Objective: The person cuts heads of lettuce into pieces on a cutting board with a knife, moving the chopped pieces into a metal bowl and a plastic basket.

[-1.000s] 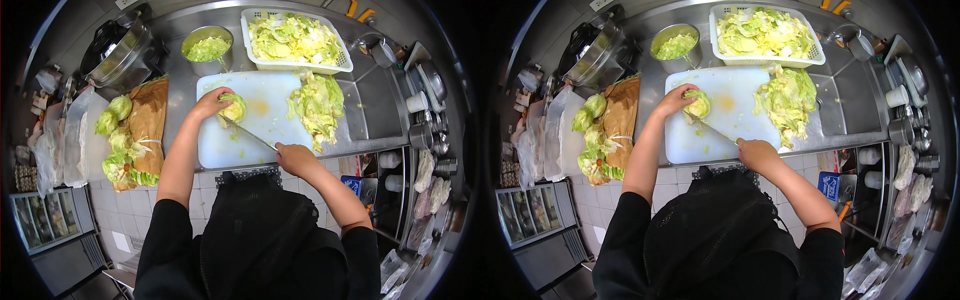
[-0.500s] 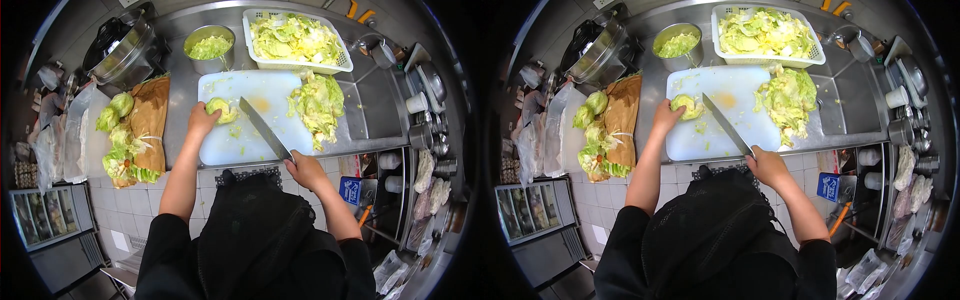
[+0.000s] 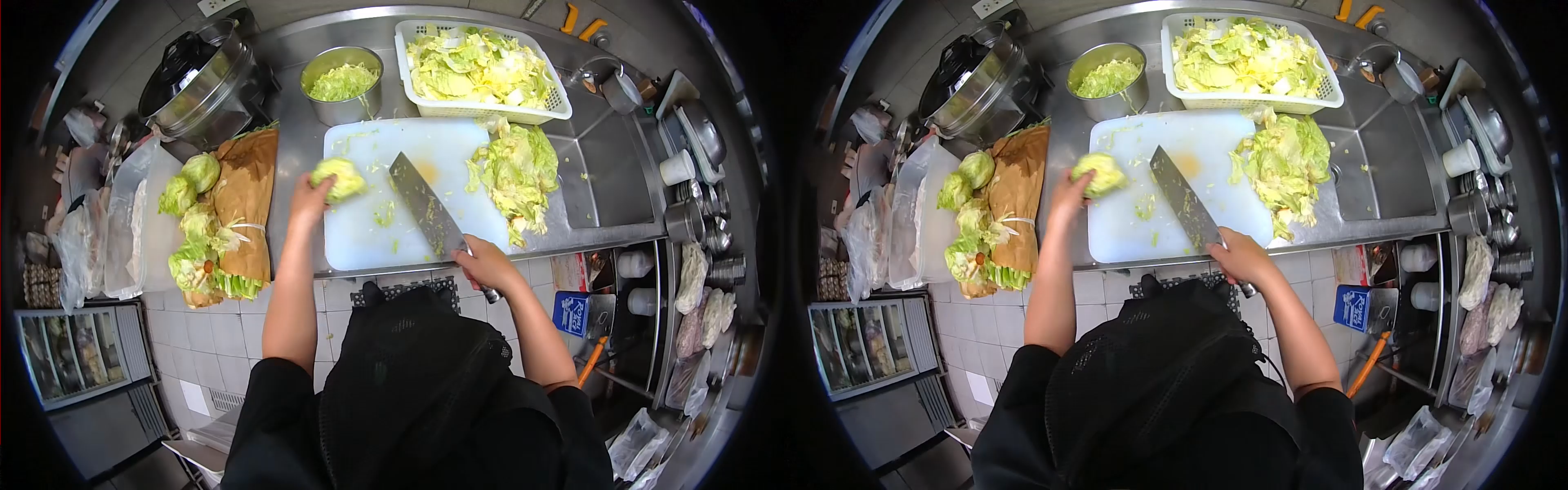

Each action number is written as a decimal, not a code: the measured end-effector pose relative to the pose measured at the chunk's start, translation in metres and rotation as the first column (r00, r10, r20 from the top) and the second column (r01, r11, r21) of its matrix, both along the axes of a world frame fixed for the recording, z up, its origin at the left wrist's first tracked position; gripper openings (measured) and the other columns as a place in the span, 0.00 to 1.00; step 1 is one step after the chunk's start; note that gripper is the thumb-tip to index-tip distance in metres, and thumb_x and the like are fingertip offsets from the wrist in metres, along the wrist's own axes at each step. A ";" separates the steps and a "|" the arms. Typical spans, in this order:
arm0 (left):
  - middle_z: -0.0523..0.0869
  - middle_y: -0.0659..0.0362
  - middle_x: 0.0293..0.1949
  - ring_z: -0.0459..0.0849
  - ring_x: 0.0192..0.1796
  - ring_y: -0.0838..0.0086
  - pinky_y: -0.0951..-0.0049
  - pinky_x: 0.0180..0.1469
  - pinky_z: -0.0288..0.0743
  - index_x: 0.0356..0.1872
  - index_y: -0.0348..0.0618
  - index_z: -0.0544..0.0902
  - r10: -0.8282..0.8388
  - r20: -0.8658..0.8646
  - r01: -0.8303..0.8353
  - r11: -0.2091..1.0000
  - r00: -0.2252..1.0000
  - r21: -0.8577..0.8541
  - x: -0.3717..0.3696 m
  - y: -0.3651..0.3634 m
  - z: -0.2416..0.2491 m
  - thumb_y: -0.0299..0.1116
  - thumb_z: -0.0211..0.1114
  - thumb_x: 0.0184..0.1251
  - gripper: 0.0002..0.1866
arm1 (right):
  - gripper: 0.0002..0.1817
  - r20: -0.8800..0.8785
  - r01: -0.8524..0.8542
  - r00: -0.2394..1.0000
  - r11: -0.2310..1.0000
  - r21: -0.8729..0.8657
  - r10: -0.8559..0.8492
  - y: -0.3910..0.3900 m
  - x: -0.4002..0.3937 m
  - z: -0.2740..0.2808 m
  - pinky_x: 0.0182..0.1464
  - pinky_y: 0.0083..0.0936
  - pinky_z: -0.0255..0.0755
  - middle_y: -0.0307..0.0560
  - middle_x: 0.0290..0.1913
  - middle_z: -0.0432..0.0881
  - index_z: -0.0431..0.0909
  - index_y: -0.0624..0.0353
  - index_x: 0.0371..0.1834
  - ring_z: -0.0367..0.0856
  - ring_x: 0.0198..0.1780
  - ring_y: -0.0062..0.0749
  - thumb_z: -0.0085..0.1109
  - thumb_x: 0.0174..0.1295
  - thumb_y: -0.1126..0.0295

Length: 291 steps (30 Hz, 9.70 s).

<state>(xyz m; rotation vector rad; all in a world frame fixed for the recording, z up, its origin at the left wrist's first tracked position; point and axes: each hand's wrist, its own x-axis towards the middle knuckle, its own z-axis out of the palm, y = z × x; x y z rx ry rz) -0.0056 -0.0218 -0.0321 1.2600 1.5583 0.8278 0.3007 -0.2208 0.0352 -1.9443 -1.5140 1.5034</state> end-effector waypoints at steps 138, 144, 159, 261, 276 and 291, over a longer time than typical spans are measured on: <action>0.74 0.50 0.34 0.73 0.39 0.52 0.55 0.43 0.69 0.36 0.39 0.75 -0.004 -0.506 0.404 0.606 0.863 0.685 0.081 -0.052 -0.041 0.27 0.58 0.54 0.08 | 0.15 0.456 -0.386 0.844 0.911 0.147 0.284 0.078 -0.040 -0.008 0.48 0.49 0.75 0.60 0.38 0.86 0.74 0.62 0.50 0.84 0.44 0.56 0.53 0.61 0.68; 0.73 0.49 0.33 0.72 0.39 0.52 0.54 0.43 0.69 0.35 0.39 0.74 0.023 -0.471 0.357 0.618 0.882 0.700 0.083 -0.051 -0.046 0.28 0.58 0.54 0.08 | 0.15 0.438 -0.393 0.848 0.908 0.145 0.297 0.059 -0.039 0.018 0.49 0.49 0.75 0.62 0.37 0.85 0.74 0.63 0.49 0.84 0.44 0.57 0.52 0.61 0.68; 0.81 0.51 0.38 0.79 0.44 0.53 0.57 0.48 0.74 0.40 0.39 0.79 -0.235 -0.290 0.368 0.694 0.928 0.619 0.055 -0.047 -0.038 0.27 0.61 0.59 0.08 | 0.18 0.412 -0.329 0.880 0.928 0.175 0.235 0.065 -0.047 -0.025 0.49 0.50 0.75 0.63 0.39 0.85 0.73 0.64 0.52 0.84 0.44 0.59 0.50 0.62 0.67; 0.79 0.56 0.36 0.80 0.40 0.58 0.58 0.46 0.72 0.41 0.46 0.80 -0.183 -0.586 0.543 0.655 0.789 0.526 0.076 -0.053 -0.043 0.33 0.64 0.56 0.11 | 0.16 0.472 -0.370 0.836 0.923 0.109 0.279 0.066 -0.021 0.034 0.50 0.49 0.75 0.64 0.39 0.85 0.75 0.62 0.49 0.84 0.45 0.57 0.52 0.60 0.67; 0.79 0.54 0.33 0.80 0.37 0.56 0.57 0.44 0.72 0.38 0.46 0.80 -0.126 -0.558 0.493 0.649 0.820 0.579 0.083 -0.061 -0.042 0.33 0.64 0.57 0.08 | 0.17 0.487 -0.339 0.840 0.932 0.128 0.239 0.067 -0.034 -0.003 0.50 0.49 0.75 0.62 0.41 0.86 0.76 0.61 0.50 0.84 0.46 0.55 0.51 0.61 0.66; 0.79 0.55 0.33 0.80 0.36 0.56 0.57 0.40 0.71 0.37 0.47 0.78 -0.083 -0.530 0.438 0.677 0.844 0.591 0.085 -0.067 -0.043 0.32 0.64 0.60 0.06 | 0.16 0.468 -0.390 0.829 0.916 0.092 0.305 0.055 -0.021 0.034 0.50 0.49 0.75 0.64 0.38 0.85 0.76 0.62 0.49 0.84 0.45 0.57 0.51 0.61 0.66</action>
